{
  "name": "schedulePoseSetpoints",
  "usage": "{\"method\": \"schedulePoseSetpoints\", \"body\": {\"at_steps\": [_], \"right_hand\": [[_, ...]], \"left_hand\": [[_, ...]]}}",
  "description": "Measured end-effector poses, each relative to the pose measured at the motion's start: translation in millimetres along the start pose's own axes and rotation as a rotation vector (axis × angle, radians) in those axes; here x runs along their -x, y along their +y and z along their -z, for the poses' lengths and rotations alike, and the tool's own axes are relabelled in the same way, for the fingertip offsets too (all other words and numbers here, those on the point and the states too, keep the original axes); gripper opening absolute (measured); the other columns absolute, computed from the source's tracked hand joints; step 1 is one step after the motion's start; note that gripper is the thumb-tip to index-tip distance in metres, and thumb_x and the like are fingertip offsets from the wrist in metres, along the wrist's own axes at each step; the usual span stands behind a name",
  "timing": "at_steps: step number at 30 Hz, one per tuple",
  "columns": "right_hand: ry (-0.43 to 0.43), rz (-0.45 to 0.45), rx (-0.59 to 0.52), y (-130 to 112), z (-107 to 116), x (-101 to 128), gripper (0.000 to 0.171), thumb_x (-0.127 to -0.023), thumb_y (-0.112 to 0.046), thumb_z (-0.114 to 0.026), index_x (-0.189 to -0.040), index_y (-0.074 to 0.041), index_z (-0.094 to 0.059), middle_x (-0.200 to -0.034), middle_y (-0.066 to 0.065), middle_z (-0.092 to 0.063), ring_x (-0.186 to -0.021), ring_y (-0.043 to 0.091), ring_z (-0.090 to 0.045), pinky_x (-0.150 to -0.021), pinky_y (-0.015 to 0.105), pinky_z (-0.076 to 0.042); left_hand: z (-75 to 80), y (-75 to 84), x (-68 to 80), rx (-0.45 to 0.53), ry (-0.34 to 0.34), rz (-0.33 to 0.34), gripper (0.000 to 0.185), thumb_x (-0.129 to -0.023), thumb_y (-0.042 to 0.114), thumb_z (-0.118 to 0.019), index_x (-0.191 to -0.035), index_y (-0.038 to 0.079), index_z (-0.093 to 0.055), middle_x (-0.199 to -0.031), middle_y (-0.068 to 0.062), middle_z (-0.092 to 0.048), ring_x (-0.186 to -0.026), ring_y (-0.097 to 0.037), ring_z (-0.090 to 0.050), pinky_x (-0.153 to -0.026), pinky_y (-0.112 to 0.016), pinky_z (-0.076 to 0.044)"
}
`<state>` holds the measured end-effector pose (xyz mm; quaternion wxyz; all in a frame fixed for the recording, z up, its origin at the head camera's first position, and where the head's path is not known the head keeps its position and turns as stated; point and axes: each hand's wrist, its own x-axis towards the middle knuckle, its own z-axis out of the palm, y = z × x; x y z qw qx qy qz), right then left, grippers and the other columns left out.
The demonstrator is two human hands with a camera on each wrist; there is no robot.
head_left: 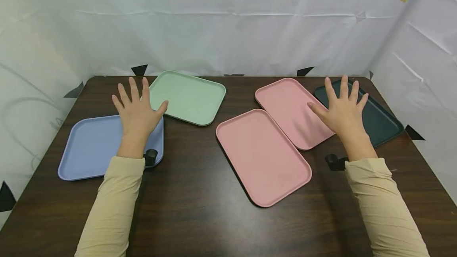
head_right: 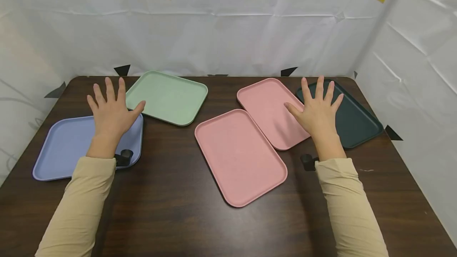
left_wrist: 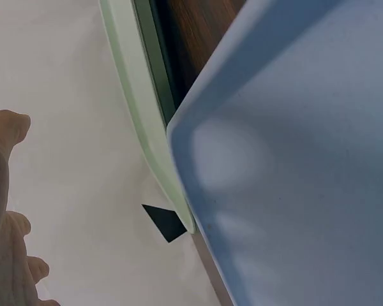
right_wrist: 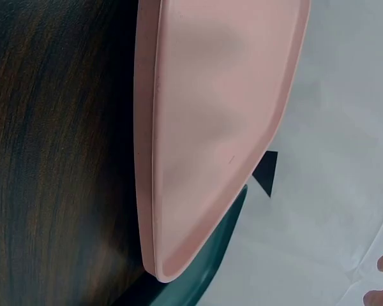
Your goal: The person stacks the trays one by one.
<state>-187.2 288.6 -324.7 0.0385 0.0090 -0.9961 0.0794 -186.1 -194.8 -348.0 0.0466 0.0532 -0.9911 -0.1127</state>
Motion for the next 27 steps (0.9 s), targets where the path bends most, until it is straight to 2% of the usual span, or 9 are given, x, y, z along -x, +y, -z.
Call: {"method": "schedulePoseSetpoints", "body": {"at_steps": [5, 10, 16, 24, 27], "right_hand": [[0.005, -0.008, -0.033, 1.2, -0.8, 1.6, 0.089, -0.091, -0.069, -0.036, -0.155, -0.018, 0.000, -0.157, 0.029, 0.011, -0.141, 0.055, 0.013, -0.106, 0.078, 0.005], [-0.009, -0.027, -0.130, -0.3, -0.2, 3.4, 0.089, -0.092, -0.066, -0.038, -0.155, -0.015, -0.001, -0.156, 0.031, 0.007, -0.140, 0.057, 0.009, -0.108, 0.077, 0.002], [-0.050, -0.047, -0.287, -7.1, 4.3, 6.1, 0.081, -0.098, -0.054, -0.038, -0.154, -0.005, -0.008, -0.155, 0.034, -0.006, -0.141, 0.056, -0.007, -0.111, 0.073, -0.012], [-0.192, -0.081, -0.462, -11.0, 10.1, 13.7, 0.067, -0.101, -0.047, -0.036, -0.150, -0.002, -0.026, -0.147, 0.031, -0.035, -0.133, 0.049, -0.036, -0.105, 0.067, -0.034], [-0.275, -0.066, -0.568, -10.6, 10.8, 17.7, 0.062, -0.102, -0.041, -0.037, -0.146, 0.002, -0.032, -0.141, 0.032, -0.043, -0.127, 0.046, -0.046, -0.105, 0.054, -0.043]], "left_hand": [[-0.2, 1.7, 0.2, 0.004, -0.001, -0.009, 0.086, -0.095, 0.058, -0.039, -0.154, 0.017, 0.007, -0.159, -0.020, 0.014, -0.144, -0.048, 0.014, -0.115, -0.068, 0.004], [-0.4, 3.0, 0.3, 0.010, -0.010, -0.017, 0.085, -0.095, 0.058, -0.038, -0.154, 0.016, 0.007, -0.159, -0.019, 0.014, -0.145, -0.047, 0.014, -0.116, -0.068, 0.004], [-1.1, 9.1, -0.4, 0.028, -0.031, -0.047, 0.083, -0.096, 0.056, -0.038, -0.155, 0.014, 0.002, -0.160, -0.021, 0.007, -0.145, -0.049, 0.008, -0.117, -0.067, 0.001], [-4.3, 28.3, 0.5, 0.085, -0.067, -0.123, 0.076, -0.098, 0.050, -0.040, -0.154, 0.007, -0.011, -0.159, -0.025, -0.009, -0.144, -0.050, -0.008, -0.117, -0.065, -0.011], [-6.6, 36.8, 1.1, 0.124, -0.077, -0.158, 0.072, -0.099, 0.046, -0.041, -0.153, 0.004, -0.017, -0.156, -0.026, -0.018, -0.143, -0.049, -0.016, -0.117, -0.061, -0.017]]}}
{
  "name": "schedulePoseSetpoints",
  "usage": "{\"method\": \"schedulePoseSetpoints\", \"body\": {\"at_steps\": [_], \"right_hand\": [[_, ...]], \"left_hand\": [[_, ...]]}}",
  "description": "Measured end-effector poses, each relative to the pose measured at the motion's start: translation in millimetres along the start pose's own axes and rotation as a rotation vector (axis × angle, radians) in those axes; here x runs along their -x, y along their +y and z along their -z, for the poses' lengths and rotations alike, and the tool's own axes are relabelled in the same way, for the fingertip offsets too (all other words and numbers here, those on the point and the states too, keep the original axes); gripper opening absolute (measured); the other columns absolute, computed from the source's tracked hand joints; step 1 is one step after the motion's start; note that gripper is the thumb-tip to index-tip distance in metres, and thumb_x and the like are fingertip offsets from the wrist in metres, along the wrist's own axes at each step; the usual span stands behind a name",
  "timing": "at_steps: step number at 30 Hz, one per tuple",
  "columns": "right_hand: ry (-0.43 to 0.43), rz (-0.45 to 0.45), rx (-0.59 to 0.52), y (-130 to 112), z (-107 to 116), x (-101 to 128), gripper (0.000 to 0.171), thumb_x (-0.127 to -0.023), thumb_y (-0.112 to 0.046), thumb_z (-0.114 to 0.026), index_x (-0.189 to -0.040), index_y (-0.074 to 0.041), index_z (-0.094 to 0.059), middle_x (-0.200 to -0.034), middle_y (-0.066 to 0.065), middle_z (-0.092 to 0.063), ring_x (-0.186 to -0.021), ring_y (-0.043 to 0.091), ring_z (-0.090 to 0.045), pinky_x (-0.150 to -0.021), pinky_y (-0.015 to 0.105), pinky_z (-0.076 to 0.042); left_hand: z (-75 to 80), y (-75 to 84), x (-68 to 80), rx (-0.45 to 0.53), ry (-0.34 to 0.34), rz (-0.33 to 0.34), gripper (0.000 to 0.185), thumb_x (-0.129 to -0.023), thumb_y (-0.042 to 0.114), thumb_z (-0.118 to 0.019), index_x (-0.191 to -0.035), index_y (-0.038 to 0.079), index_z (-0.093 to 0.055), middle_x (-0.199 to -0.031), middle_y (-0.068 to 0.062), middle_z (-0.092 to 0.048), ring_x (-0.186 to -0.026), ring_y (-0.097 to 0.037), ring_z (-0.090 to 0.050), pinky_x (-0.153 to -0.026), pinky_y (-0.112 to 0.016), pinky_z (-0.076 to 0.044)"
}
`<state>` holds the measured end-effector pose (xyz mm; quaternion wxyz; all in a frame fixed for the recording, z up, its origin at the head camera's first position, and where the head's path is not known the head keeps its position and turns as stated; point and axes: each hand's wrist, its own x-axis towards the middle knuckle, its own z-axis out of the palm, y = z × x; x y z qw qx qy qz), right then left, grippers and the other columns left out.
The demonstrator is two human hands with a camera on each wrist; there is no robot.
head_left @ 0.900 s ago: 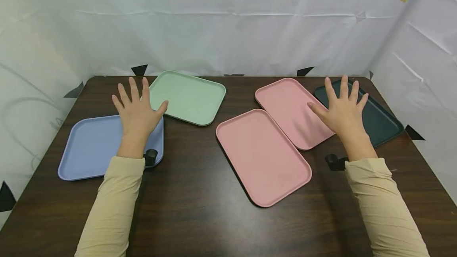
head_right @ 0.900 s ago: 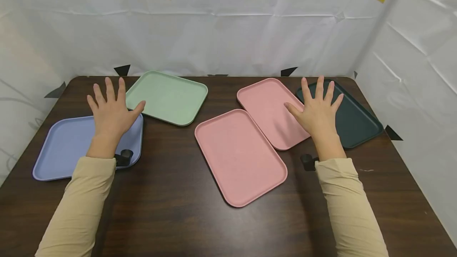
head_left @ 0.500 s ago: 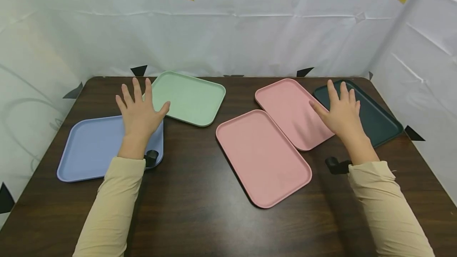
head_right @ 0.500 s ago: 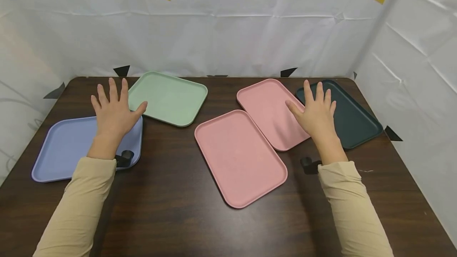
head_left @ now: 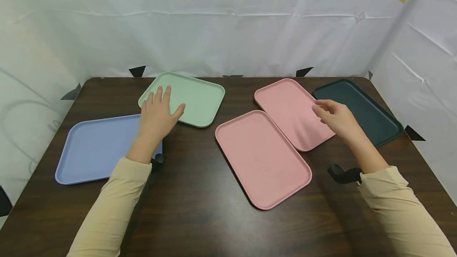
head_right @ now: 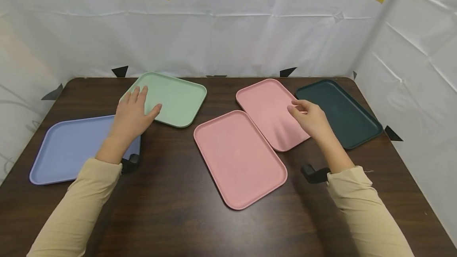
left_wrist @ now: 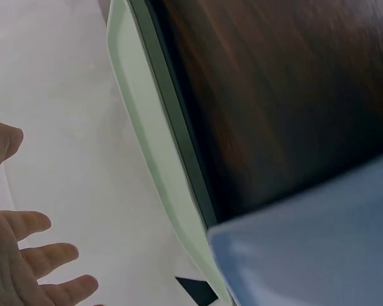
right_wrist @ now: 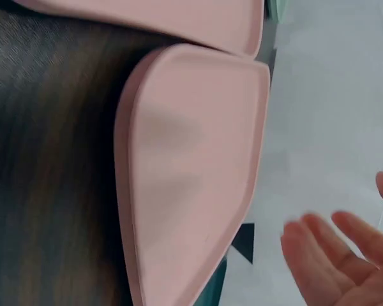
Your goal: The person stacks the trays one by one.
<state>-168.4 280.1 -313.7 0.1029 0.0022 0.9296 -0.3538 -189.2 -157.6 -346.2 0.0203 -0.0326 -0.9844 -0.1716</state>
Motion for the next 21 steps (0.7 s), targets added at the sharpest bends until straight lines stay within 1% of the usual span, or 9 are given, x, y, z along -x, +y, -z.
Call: {"method": "schedulePoseSetpoints", "body": {"at_steps": [1, 2, 3, 5, 7, 12, 16, 18, 21], "right_hand": [[-0.034, 0.001, -0.033, 0.4, 0.0, 1.2, 0.060, -0.102, -0.039, -0.037, -0.145, 0.003, -0.033, -0.140, 0.032, -0.044, -0.122, 0.040, -0.052, -0.102, 0.047, -0.047], [-0.069, -0.002, -0.067, 0.8, 0.0, 2.3, 0.058, -0.103, -0.036, -0.038, -0.144, 0.004, -0.034, -0.139, 0.032, -0.045, -0.116, 0.031, -0.059, -0.099, 0.040, -0.051], [-0.102, -0.004, -0.101, 1.6, -0.4, 3.2, 0.057, -0.103, -0.034, -0.038, -0.144, 0.005, -0.034, -0.139, 0.032, -0.045, -0.111, 0.022, -0.063, -0.096, 0.034, -0.053], [-0.155, -0.003, -0.140, 4.8, -1.6, 4.5, 0.054, -0.103, -0.030, -0.038, -0.143, 0.006, -0.034, -0.138, 0.032, -0.046, -0.100, 0.003, -0.063, -0.090, 0.023, -0.055], [-0.195, -0.004, -0.164, 7.8, -4.2, 5.7, 0.053, -0.103, -0.029, -0.040, -0.142, 0.007, -0.035, -0.137, 0.032, -0.048, -0.095, -0.008, -0.060, -0.086, 0.019, -0.056], [-0.257, 0.020, -0.197, 17.7, -13.5, 7.2, 0.050, -0.101, -0.024, -0.045, -0.138, 0.010, -0.040, -0.129, 0.031, -0.055, -0.098, 0.002, -0.065, -0.084, 0.023, -0.058], [-0.298, 0.030, -0.240, 26.0, -19.3, 8.8, 0.047, -0.100, -0.017, -0.047, -0.134, 0.015, -0.042, -0.121, 0.026, -0.062, -0.091, -0.003, -0.063, -0.083, 0.022, -0.058], [-0.316, 0.024, -0.266, 29.6, -20.9, 10.3, 0.046, -0.099, -0.016, -0.049, -0.133, 0.016, -0.042, -0.118, 0.022, -0.064, -0.089, -0.003, -0.064, -0.083, 0.024, -0.058], [-0.338, -0.005, -0.306, 33.9, -22.7, 12.8, 0.048, -0.098, -0.016, -0.052, -0.131, 0.017, -0.043, -0.113, 0.015, -0.068, -0.088, -0.002, -0.066, -0.083, 0.027, -0.059]], "left_hand": [[-1.0, 2.8, 0.1, 0.017, -0.003, -0.010, 0.071, -0.099, 0.045, -0.042, -0.152, 0.003, -0.020, -0.156, -0.026, -0.021, -0.142, -0.048, -0.019, -0.118, -0.060, -0.019], [-1.9, 5.6, 0.4, 0.034, -0.006, -0.018, 0.069, -0.099, 0.043, -0.042, -0.151, 0.003, -0.022, -0.155, -0.026, -0.024, -0.142, -0.047, -0.022, -0.118, -0.058, -0.021], [-3.2, 8.0, 0.5, 0.050, -0.007, -0.028, 0.068, -0.099, 0.042, -0.043, -0.150, 0.002, -0.025, -0.153, -0.026, -0.027, -0.141, -0.046, -0.025, -0.117, -0.057, -0.024], [-5.8, 13.0, 1.0, 0.100, -0.020, -0.040, 0.064, -0.099, 0.039, -0.044, -0.148, 0.001, -0.029, -0.151, -0.025, -0.033, -0.139, -0.044, -0.030, -0.116, -0.055, -0.027], [-7.9, 18.4, 2.1, 0.154, -0.036, -0.050, 0.059, -0.099, 0.035, -0.046, -0.146, 0.000, -0.034, -0.149, -0.024, -0.038, -0.137, -0.041, -0.035, -0.115, -0.053, -0.031], [-14.3, 30.6, 5.8, 0.265, -0.079, -0.069, 0.050, -0.099, 0.027, -0.049, -0.141, 0.000, -0.044, -0.142, -0.021, -0.048, -0.133, -0.036, -0.043, -0.111, -0.050, -0.038], [-22.5, 37.5, 7.6, 0.326, -0.086, -0.098, 0.043, -0.097, 0.020, -0.054, -0.134, -0.001, -0.052, -0.133, -0.021, -0.056, -0.122, -0.036, -0.054, -0.103, -0.048, -0.046], [-26.9, 40.1, 7.9, 0.352, -0.088, -0.105, 0.040, -0.095, 0.019, -0.056, -0.131, -0.001, -0.055, -0.129, -0.020, -0.059, -0.116, -0.036, -0.058, -0.099, -0.047, -0.049], [-32.5, 43.6, 9.0, 0.385, -0.110, -0.100, 0.039, -0.094, 0.018, -0.059, -0.128, 0.001, -0.058, -0.127, -0.018, -0.062, -0.110, -0.034, -0.063, -0.095, -0.045, -0.052]]}}
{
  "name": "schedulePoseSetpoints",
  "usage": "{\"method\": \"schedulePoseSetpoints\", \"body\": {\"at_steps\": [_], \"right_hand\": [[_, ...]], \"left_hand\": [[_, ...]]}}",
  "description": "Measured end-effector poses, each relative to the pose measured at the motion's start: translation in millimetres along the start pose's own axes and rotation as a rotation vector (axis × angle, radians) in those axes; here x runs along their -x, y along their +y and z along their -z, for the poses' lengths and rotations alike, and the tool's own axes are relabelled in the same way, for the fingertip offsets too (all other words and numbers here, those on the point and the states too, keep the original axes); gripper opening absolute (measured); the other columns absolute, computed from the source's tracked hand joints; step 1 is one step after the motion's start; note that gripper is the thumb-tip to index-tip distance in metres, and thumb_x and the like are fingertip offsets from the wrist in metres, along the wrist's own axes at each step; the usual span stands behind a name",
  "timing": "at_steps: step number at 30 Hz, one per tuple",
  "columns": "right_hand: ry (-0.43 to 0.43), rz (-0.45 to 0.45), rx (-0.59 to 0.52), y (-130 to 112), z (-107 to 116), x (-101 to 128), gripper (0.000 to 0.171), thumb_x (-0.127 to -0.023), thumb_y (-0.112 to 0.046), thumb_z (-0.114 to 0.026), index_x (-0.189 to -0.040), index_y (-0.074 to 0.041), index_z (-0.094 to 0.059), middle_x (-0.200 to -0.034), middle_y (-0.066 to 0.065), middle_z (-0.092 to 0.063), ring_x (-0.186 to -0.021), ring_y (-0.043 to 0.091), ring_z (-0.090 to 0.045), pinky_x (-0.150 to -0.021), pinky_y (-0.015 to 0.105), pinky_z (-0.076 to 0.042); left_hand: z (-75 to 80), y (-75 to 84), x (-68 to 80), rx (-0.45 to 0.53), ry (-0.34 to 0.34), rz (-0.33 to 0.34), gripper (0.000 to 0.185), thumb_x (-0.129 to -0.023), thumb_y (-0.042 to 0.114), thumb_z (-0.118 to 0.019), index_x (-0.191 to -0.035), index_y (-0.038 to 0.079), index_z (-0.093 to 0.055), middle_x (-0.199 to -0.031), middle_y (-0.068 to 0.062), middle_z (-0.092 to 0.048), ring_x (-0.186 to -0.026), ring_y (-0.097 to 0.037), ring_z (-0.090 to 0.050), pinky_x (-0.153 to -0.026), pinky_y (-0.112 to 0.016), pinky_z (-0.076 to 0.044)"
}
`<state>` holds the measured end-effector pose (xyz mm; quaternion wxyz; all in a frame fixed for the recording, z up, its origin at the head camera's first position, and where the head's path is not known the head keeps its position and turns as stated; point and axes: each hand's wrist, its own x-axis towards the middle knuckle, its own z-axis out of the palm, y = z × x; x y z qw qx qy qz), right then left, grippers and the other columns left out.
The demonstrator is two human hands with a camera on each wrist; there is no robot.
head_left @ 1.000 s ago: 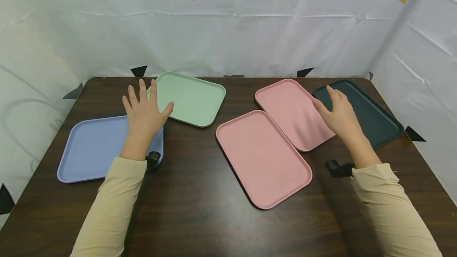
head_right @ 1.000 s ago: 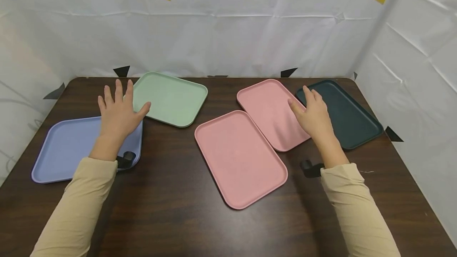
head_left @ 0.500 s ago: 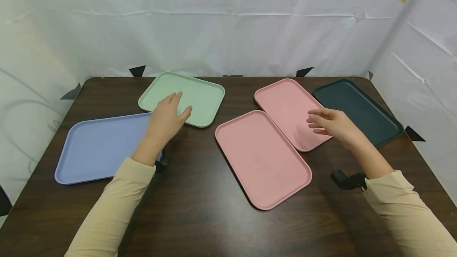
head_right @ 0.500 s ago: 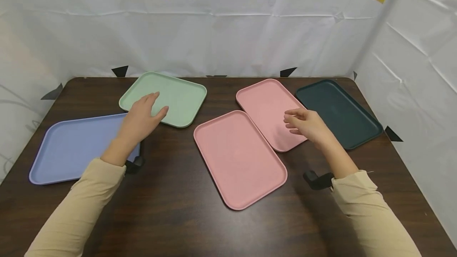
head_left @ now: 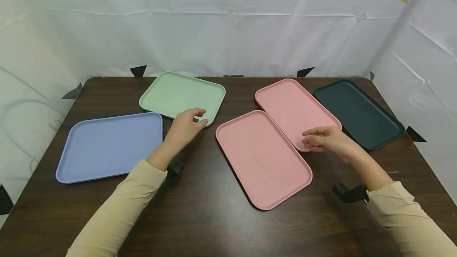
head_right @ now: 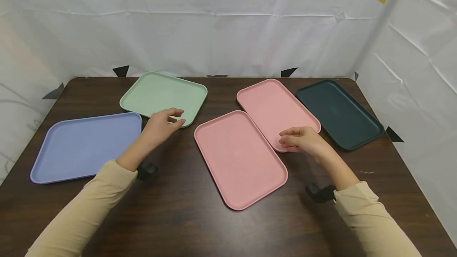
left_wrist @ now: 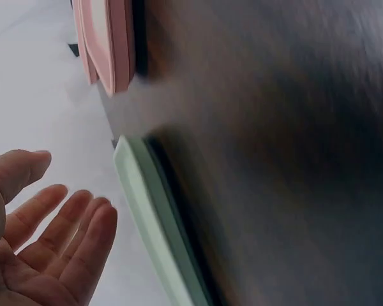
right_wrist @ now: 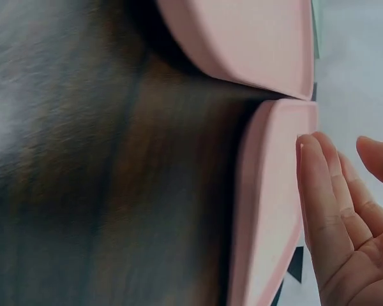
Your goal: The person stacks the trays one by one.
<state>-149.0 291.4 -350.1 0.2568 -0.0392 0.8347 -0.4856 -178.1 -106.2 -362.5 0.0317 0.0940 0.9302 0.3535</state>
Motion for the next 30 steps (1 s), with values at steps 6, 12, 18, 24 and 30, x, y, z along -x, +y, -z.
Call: {"method": "schedulePoseSetpoints", "body": {"at_steps": [6, 12, 18, 24, 30], "right_hand": [[-0.057, -0.025, -0.063, 9.9, -1.9, 1.7, 0.048, -0.096, -0.012, -0.055, -0.128, 0.021, -0.043, -0.103, 0.000, -0.071, -0.088, -0.001, -0.066, -0.082, 0.024, -0.059], [-0.111, -0.039, -0.107, 19.4, -3.2, 3.5, 0.046, -0.094, -0.008, -0.056, -0.125, 0.024, -0.044, -0.093, -0.012, -0.071, -0.086, 0.000, -0.067, -0.079, 0.021, -0.059], [-0.124, -0.076, -0.065, 24.3, -5.0, 6.5, 0.045, -0.093, -0.010, -0.060, -0.122, 0.022, -0.049, -0.089, -0.012, -0.071, -0.083, 0.000, -0.067, -0.077, 0.022, -0.059], [-0.141, -0.106, 0.014, 27.4, -8.0, 8.2, 0.045, -0.092, -0.015, -0.063, -0.122, 0.017, -0.054, -0.098, -0.002, -0.072, -0.082, 0.002, -0.066, -0.078, 0.026, -0.060], [-0.164, -0.099, 0.048, 25.7, -12.4, 8.0, 0.044, -0.091, -0.015, -0.063, -0.122, 0.016, -0.055, -0.107, 0.009, -0.070, -0.084, 0.002, -0.065, -0.079, 0.027, -0.060]], "left_hand": [[-12.2, 0.1, -0.8, 0.070, -0.064, -0.007, 0.036, -0.092, 0.016, -0.061, -0.125, 0.001, -0.060, -0.123, -0.018, -0.064, -0.106, -0.032, -0.066, -0.088, -0.042, -0.056], [-22.5, 0.1, -1.7, 0.109, -0.119, -0.005, 0.035, -0.091, 0.013, -0.063, -0.123, 0.000, -0.061, -0.124, -0.018, -0.064, -0.105, -0.032, -0.066, -0.088, -0.039, -0.056], [-28.3, 0.5, -2.3, 0.113, -0.142, -0.016, 0.035, -0.090, 0.012, -0.064, -0.123, -0.002, -0.062, -0.122, -0.019, -0.065, -0.104, -0.031, -0.066, -0.090, -0.040, -0.055], [-31.4, -1.6, -2.4, 0.111, -0.162, -0.019, 0.037, -0.090, 0.012, -0.063, -0.124, -0.003, -0.061, -0.121, -0.020, -0.065, -0.103, -0.031, -0.066, -0.089, -0.039, -0.056], [-32.5, -0.5, -2.6, 0.140, -0.181, -0.016, 0.038, -0.090, 0.010, -0.063, -0.124, -0.004, -0.060, -0.119, -0.021, -0.066, -0.103, -0.031, -0.066, -0.088, -0.038, -0.056]]}}
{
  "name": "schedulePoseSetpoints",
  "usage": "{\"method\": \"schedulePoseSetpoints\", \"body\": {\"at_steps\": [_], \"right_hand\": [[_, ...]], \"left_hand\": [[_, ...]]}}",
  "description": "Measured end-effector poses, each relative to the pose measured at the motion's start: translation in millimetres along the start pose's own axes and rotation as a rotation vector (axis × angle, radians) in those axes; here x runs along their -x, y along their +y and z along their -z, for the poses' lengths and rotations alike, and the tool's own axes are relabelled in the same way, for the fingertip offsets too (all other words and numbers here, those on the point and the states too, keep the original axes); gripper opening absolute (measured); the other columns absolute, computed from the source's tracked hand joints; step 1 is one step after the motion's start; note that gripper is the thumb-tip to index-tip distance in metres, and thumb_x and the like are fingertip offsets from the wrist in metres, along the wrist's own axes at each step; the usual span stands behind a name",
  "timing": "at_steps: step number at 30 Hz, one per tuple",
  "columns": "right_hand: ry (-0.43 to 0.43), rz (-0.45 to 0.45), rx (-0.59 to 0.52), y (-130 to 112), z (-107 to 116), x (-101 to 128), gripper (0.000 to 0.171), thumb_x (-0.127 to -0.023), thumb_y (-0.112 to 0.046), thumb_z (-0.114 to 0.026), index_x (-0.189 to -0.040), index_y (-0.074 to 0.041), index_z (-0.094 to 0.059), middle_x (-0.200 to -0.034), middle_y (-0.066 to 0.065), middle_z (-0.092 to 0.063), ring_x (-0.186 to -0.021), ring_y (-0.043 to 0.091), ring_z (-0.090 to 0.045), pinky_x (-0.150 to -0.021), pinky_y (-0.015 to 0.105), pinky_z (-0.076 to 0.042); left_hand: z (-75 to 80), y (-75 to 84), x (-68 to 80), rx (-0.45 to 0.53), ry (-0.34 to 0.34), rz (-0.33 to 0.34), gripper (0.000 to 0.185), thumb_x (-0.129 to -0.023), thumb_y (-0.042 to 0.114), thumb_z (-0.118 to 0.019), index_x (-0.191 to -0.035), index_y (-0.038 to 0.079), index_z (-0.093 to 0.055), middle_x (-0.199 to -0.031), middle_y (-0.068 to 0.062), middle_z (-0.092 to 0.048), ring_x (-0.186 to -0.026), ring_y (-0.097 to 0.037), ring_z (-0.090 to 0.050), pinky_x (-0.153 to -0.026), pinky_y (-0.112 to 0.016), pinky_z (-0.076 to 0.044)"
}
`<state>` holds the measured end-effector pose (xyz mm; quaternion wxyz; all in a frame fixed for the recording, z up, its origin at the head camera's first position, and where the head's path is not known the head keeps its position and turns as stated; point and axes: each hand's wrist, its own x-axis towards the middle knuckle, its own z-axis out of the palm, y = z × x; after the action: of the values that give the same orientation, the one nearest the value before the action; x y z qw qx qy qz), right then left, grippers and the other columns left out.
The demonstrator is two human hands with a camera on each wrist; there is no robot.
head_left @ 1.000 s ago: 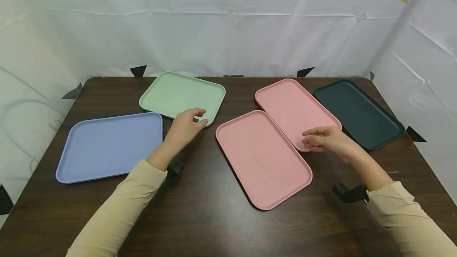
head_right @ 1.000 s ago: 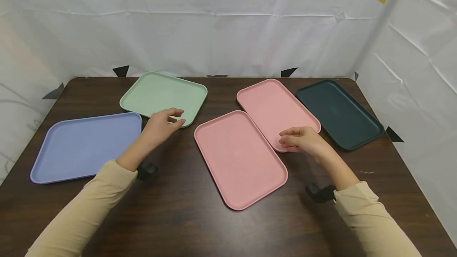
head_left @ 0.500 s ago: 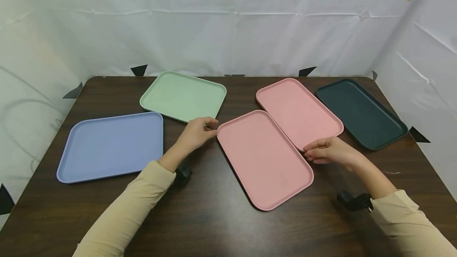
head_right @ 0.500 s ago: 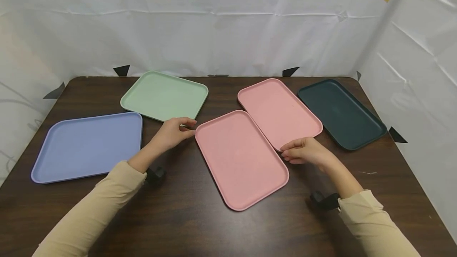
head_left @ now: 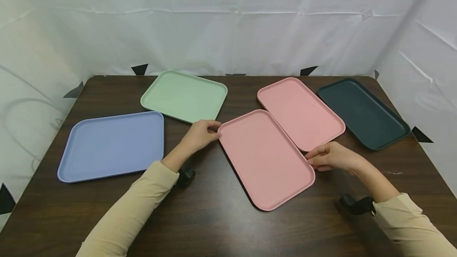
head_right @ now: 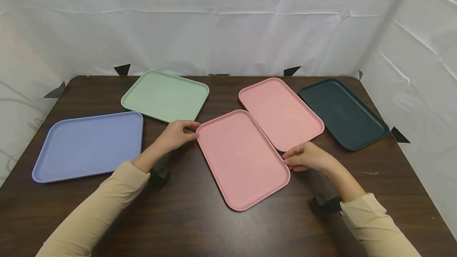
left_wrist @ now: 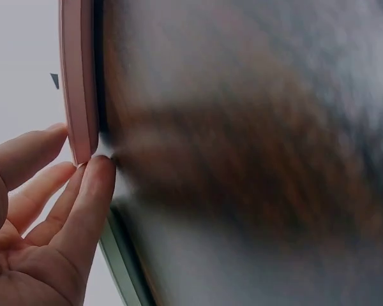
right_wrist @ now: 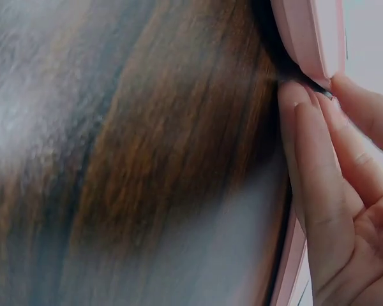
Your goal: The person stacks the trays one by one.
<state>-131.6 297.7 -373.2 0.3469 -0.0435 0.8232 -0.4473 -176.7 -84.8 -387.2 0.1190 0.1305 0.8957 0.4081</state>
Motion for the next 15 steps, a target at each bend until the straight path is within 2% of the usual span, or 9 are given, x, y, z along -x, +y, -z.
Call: {"method": "schedulePoseSetpoints", "body": {"at_steps": [6, 15], "right_hand": [[-0.001, -0.007, -0.013, -4.4, -5.1, -1.7, 0.046, -0.088, -0.013, -0.066, -0.121, 0.018, -0.054, -0.108, 0.014, -0.069, -0.087, 0.002, -0.064, -0.080, 0.027, -0.060], [0.014, 0.004, -0.036, -4.5, -6.4, -1.8, 0.044, -0.088, -0.010, -0.065, -0.119, 0.020, -0.054, -0.106, 0.012, -0.069, -0.086, 0.002, -0.064, -0.079, 0.027, -0.060]], "left_hand": [[-0.3, 1.5, -0.1, 0.029, -0.006, 0.031, 0.040, -0.087, 0.009, -0.063, -0.125, -0.004, -0.059, -0.119, -0.021, -0.065, -0.110, -0.031, -0.063, -0.095, -0.041, -0.052], [-1.1, 1.2, -3.1, 0.086, -0.027, 0.101, 0.044, -0.086, 0.006, -0.064, -0.128, -0.004, -0.057, -0.123, -0.021, -0.064, -0.118, -0.031, -0.057, -0.102, -0.042, -0.046]]}}
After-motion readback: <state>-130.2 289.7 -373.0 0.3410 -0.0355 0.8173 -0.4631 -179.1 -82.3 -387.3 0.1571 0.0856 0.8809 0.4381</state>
